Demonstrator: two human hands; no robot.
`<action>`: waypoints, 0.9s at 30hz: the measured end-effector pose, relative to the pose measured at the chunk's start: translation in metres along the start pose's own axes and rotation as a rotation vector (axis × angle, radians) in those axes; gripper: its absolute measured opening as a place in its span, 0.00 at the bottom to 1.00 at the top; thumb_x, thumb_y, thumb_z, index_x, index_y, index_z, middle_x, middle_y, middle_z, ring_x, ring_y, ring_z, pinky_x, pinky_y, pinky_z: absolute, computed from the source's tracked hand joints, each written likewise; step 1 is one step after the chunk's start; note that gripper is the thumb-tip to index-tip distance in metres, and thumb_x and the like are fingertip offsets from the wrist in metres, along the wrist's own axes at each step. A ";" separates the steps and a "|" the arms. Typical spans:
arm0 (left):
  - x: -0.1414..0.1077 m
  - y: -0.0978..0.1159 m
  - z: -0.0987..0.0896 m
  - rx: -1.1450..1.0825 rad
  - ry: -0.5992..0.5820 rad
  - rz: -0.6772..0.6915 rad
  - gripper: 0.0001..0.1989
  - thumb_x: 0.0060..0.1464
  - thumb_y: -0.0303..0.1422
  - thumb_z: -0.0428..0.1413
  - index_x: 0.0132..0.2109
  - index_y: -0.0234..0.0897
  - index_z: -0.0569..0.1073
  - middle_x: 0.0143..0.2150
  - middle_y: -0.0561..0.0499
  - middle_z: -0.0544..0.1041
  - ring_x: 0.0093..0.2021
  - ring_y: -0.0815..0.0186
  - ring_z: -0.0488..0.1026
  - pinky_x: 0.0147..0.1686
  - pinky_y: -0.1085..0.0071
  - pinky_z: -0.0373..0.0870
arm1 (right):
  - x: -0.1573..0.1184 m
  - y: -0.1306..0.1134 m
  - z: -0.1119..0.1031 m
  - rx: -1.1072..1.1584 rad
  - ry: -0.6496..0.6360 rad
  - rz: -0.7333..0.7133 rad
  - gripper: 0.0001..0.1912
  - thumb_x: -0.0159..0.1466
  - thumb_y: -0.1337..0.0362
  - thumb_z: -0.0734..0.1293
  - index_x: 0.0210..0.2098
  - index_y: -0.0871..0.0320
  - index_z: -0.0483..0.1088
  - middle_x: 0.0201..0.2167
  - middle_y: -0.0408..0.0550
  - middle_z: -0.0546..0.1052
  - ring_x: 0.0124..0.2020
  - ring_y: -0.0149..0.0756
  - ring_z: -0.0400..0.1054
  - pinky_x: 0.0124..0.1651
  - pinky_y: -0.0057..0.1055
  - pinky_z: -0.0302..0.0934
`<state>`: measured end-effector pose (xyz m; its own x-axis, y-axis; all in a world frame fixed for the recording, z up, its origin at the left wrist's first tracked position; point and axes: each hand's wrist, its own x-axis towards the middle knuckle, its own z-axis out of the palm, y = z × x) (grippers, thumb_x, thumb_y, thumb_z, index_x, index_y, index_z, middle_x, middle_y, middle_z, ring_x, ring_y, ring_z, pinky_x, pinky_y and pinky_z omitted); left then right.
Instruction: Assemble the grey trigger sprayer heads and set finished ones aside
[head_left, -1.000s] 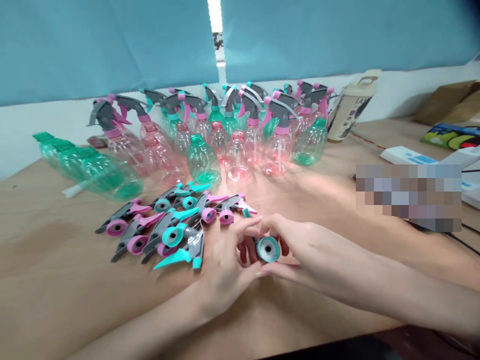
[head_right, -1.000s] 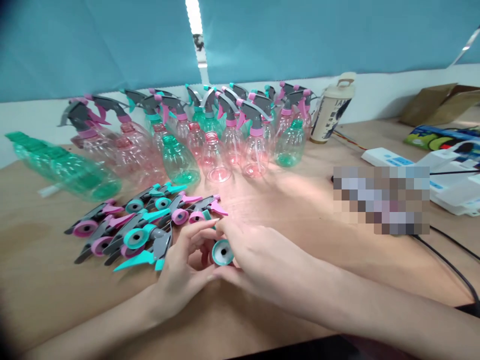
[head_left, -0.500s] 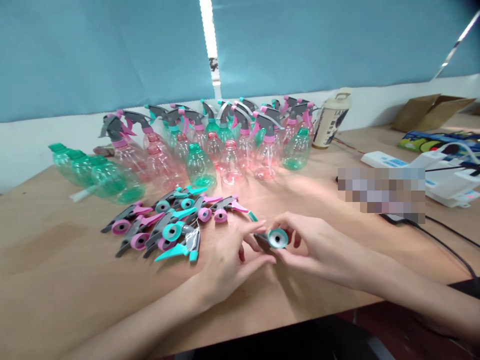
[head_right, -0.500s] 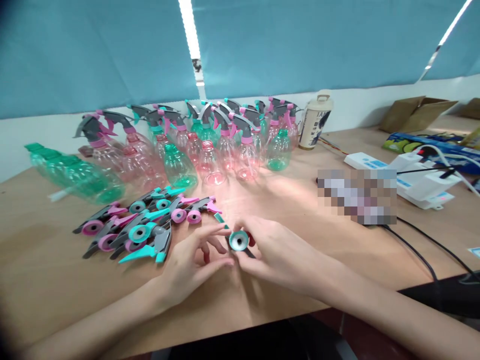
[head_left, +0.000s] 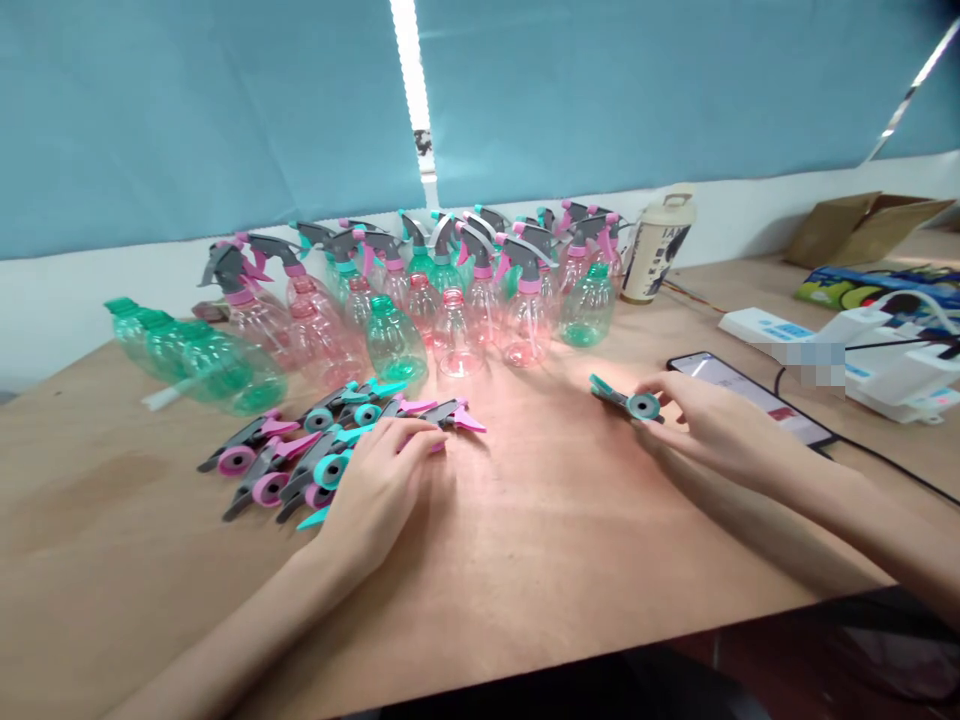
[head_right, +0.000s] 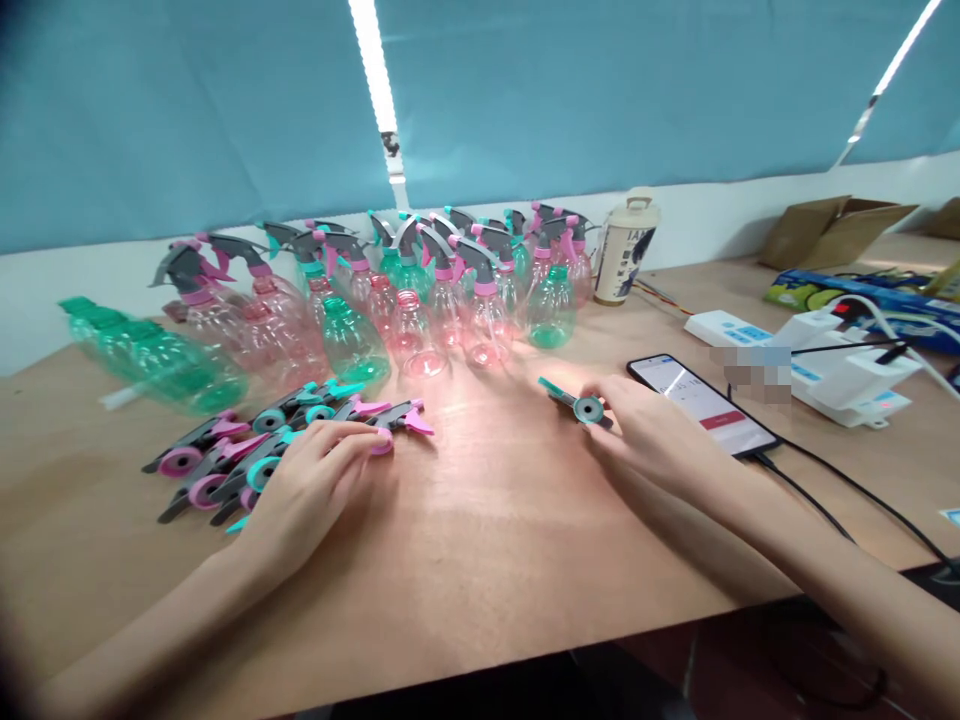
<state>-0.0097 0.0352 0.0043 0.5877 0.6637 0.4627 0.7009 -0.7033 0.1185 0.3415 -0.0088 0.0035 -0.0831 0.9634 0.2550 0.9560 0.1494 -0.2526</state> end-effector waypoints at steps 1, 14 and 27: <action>0.001 -0.004 -0.003 0.051 -0.037 -0.003 0.12 0.61 0.26 0.45 0.45 0.37 0.73 0.45 0.44 0.74 0.47 0.57 0.68 0.43 0.59 0.66 | 0.002 0.002 0.003 -0.019 0.012 -0.007 0.13 0.60 0.62 0.62 0.44 0.56 0.66 0.35 0.50 0.74 0.34 0.42 0.69 0.31 0.34 0.60; 0.012 -0.015 -0.008 0.184 -0.202 -0.041 0.16 0.62 0.24 0.41 0.48 0.36 0.72 0.51 0.42 0.73 0.50 0.53 0.66 0.44 0.57 0.62 | 0.024 0.016 0.029 -0.201 0.013 -0.148 0.16 0.65 0.55 0.57 0.42 0.58 0.68 0.43 0.55 0.74 0.43 0.47 0.68 0.39 0.39 0.62; 0.019 -0.017 -0.014 0.242 -0.249 -0.004 0.18 0.60 0.19 0.44 0.54 0.35 0.68 0.52 0.42 0.71 0.51 0.54 0.65 0.46 0.58 0.63 | 0.023 -0.043 0.017 -0.196 0.003 -0.397 0.21 0.64 0.57 0.61 0.51 0.63 0.66 0.54 0.61 0.68 0.51 0.52 0.65 0.50 0.48 0.61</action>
<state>-0.0156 0.0560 0.0231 0.6441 0.7294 0.2307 0.7617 -0.6392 -0.1056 0.2941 0.0103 0.0044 -0.4545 0.8388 0.2997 0.8853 0.4627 0.0475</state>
